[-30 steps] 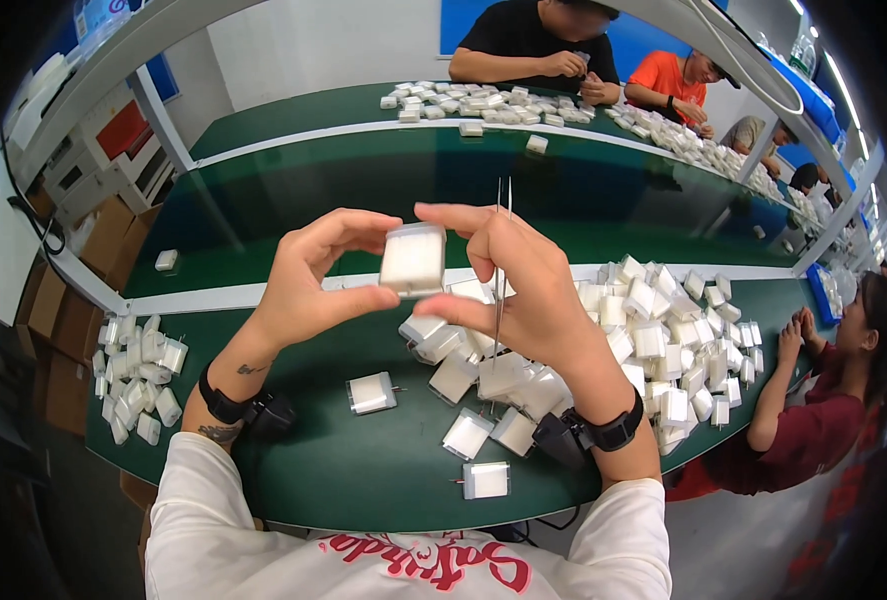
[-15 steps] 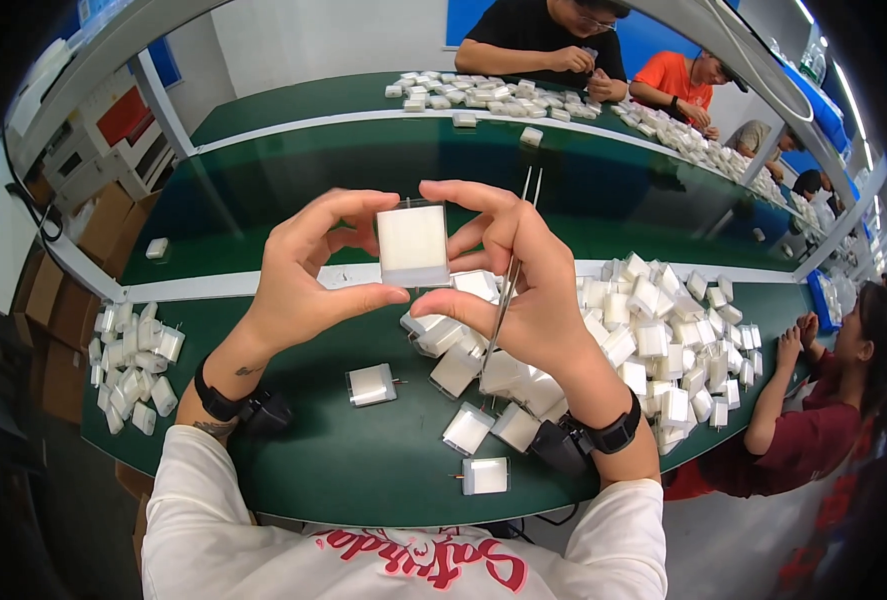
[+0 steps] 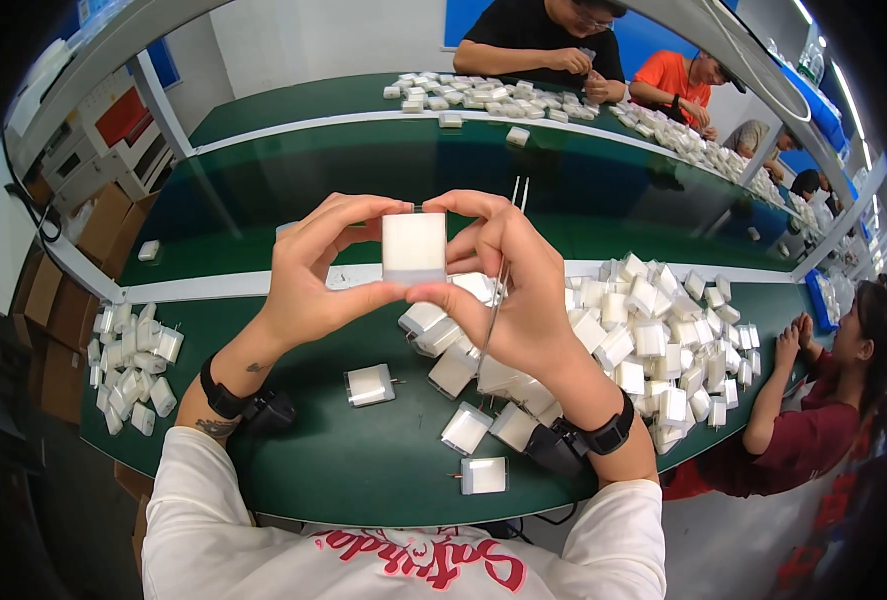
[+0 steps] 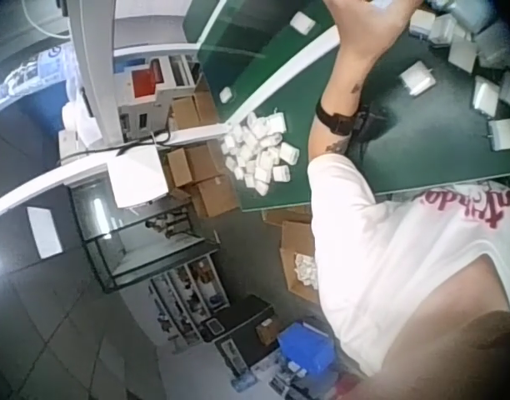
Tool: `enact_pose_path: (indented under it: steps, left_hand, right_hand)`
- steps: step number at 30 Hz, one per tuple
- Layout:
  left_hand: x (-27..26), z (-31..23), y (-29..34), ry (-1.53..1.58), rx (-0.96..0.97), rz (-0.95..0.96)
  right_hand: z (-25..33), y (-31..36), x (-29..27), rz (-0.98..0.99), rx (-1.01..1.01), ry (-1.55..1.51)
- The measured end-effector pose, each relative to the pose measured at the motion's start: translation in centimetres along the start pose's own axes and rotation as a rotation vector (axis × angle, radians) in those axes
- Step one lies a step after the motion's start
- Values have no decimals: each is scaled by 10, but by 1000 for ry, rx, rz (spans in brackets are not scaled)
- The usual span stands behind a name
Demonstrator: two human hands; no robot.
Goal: Manually assemble small electronic components at a factory workbench using tweezers.
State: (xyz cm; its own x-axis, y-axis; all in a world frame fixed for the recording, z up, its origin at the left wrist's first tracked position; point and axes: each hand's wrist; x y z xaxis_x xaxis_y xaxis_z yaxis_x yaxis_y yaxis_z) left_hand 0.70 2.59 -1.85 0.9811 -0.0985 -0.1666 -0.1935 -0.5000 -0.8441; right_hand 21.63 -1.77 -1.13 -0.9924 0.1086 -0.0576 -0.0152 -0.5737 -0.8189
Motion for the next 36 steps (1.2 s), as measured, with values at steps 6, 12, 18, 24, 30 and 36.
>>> enact_pose_path:
  steps: [6,12,18,24,30,36]
  left_hand:
    - [-11,71,9,-274,-412,102]
    - [-55,119,66,-731,-409,201]
    - [-42,110,83,-562,-298,-64]
    - [-38,107,80,-421,-201,-205]
    - [-43,102,83,-437,-267,-196]
    - [-45,106,81,-454,-258,-215]
  right_hand:
    - [-18,-1,-8,102,227,409]
    - [-9,-24,-17,233,267,554]
    - [-90,-129,-2,711,144,650]
    - [-290,-205,20,924,37,920]
    - [-374,-189,67,903,252,1042]
    - [-408,-178,73,760,292,1026]
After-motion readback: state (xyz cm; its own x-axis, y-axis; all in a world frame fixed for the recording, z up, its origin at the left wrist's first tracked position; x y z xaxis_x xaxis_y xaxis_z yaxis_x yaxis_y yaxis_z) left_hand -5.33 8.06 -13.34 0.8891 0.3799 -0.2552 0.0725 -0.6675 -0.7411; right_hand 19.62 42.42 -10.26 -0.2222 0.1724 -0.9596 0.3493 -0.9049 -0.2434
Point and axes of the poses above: each hand's wrist, its own y-axis away from the middle knuckle, its own x-axis out of the palm, z = x × y, and after that the axes turned 14 degrees about -z, right-handed
